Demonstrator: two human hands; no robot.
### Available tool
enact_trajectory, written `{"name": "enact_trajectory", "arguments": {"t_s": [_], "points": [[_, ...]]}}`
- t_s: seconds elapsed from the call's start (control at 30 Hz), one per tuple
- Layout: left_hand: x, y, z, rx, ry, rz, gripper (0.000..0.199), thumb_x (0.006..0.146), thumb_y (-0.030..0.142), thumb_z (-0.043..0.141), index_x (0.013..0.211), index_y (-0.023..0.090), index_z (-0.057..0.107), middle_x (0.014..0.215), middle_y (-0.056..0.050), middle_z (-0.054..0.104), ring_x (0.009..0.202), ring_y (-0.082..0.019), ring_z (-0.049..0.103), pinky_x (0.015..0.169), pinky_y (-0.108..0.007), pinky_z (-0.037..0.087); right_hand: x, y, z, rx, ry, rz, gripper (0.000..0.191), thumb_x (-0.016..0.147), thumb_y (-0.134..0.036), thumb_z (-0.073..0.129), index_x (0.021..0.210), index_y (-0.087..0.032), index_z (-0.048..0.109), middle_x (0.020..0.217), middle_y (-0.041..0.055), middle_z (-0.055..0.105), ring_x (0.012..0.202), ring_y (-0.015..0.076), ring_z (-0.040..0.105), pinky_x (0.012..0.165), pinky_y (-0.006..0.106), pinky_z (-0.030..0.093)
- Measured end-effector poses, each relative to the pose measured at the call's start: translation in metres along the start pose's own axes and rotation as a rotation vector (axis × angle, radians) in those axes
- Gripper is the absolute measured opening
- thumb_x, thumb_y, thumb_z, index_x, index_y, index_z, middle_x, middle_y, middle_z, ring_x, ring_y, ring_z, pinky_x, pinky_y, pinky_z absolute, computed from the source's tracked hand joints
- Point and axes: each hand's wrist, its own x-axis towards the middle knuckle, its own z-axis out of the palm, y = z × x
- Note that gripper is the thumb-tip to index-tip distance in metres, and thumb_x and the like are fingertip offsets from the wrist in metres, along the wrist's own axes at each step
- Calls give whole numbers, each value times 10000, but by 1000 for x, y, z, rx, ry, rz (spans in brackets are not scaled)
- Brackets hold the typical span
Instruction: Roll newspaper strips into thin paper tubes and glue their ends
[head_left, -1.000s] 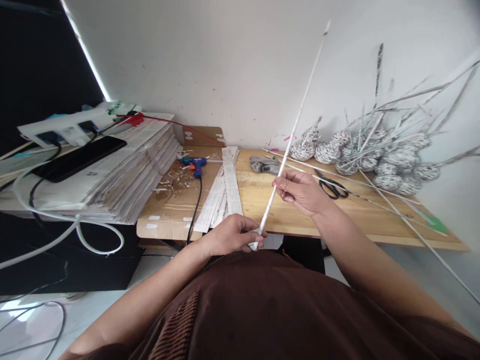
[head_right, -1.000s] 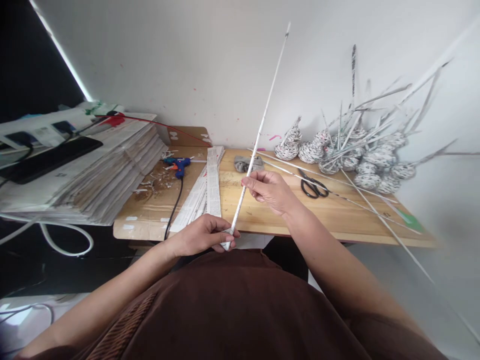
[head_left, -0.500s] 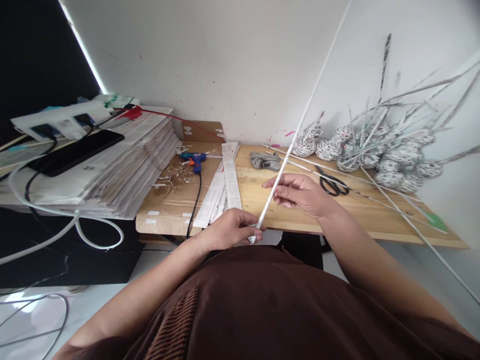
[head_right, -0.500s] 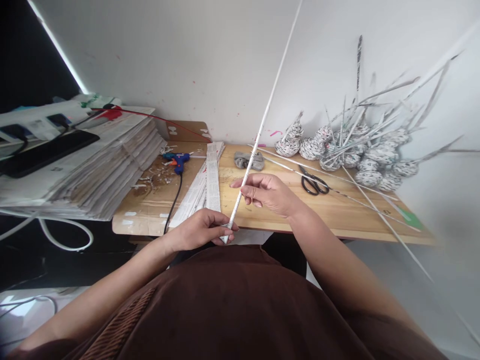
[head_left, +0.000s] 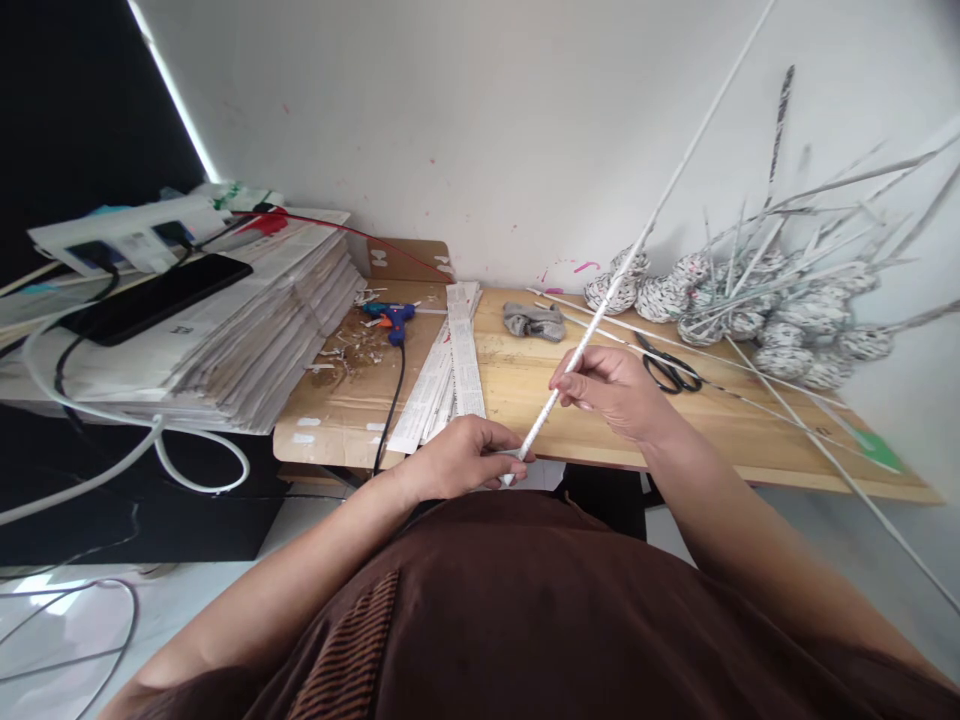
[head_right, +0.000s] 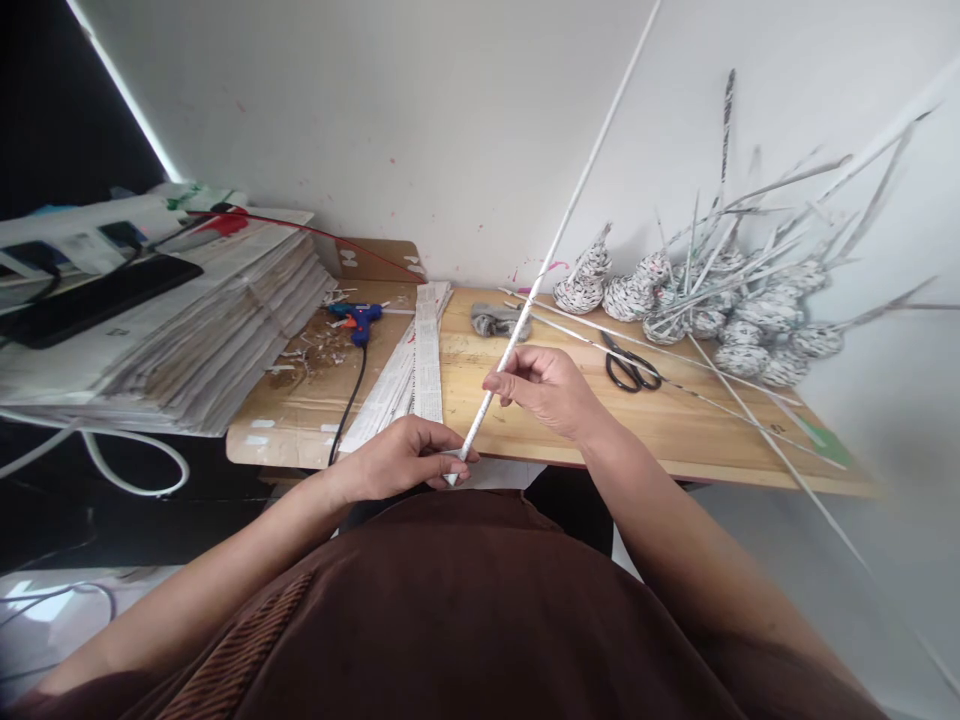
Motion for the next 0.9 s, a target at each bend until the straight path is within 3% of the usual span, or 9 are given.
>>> {"name": "enact_trajectory", "arguments": {"t_s": [0.07, 0.2, 0.4, 0.57, 0.7, 0.77, 0.9], "points": [[1, 0, -1, -4, -6, 11, 303, 762, 419, 653, 885, 147, 709, 786, -35, 677, 701, -146, 598, 608, -229, 473, 0, 0, 0, 20, 16, -20, 223, 725, -366, 767, 762, -168, 671, 634, 3, 607, 535, 83, 511, 464, 216, 368], [2, 0, -2, -14, -4, 21, 296, 772, 401, 645, 892, 137, 702, 801, -42, 665, 704, -145, 587, 611, -237, 486, -2, -2, 0, -15, -105, 6, 249, 775, -385, 721, 899, -170, 710, 688, 26, 637, 564, 91, 523, 479, 223, 376], [2, 6, -2, -53, -54, -6, 296, 776, 388, 650, 931, 141, 702, 784, -34, 640, 709, -140, 585, 615, -234, 492, -1, -2, -2, 10, 53, -21, 260, 721, -410, 765, 739, -166, 676, 622, 10, 604, 525, 86, 501, 465, 223, 373], [4, 10, -2, -98, -27, 2, 286, 762, 378, 665, 913, 138, 700, 767, -31, 647, 695, -134, 583, 641, -254, 512, 0, 3, -8, 22, -133, 43, 274, 815, -408, 678, 946, -171, 717, 673, 30, 620, 583, 101, 538, 457, 214, 344], [8, 11, -4, -47, -12, 10, 289, 751, 385, 672, 901, 141, 711, 775, -36, 668, 671, -133, 586, 619, -245, 500, 5, 4, -9, 41, -3, 30, 227, 753, -381, 745, 771, -161, 690, 594, -2, 570, 511, 75, 471, 427, 208, 301], [12, 13, -8, 2, 14, 18, 295, 759, 394, 663, 912, 148, 717, 785, -43, 680, 680, -140, 595, 606, -231, 484, 9, 2, -9, 69, 43, -16, 220, 759, -379, 741, 770, -172, 666, 580, -13, 562, 499, 70, 467, 432, 206, 311], [19, 20, -17, 103, 59, 52, 281, 776, 398, 642, 890, 153, 719, 758, -40, 682, 655, -133, 589, 579, -215, 447, 14, -4, -12, 46, -78, -21, 247, 806, -387, 693, 946, -183, 695, 660, 15, 607, 581, 96, 534, 457, 209, 346]]}}
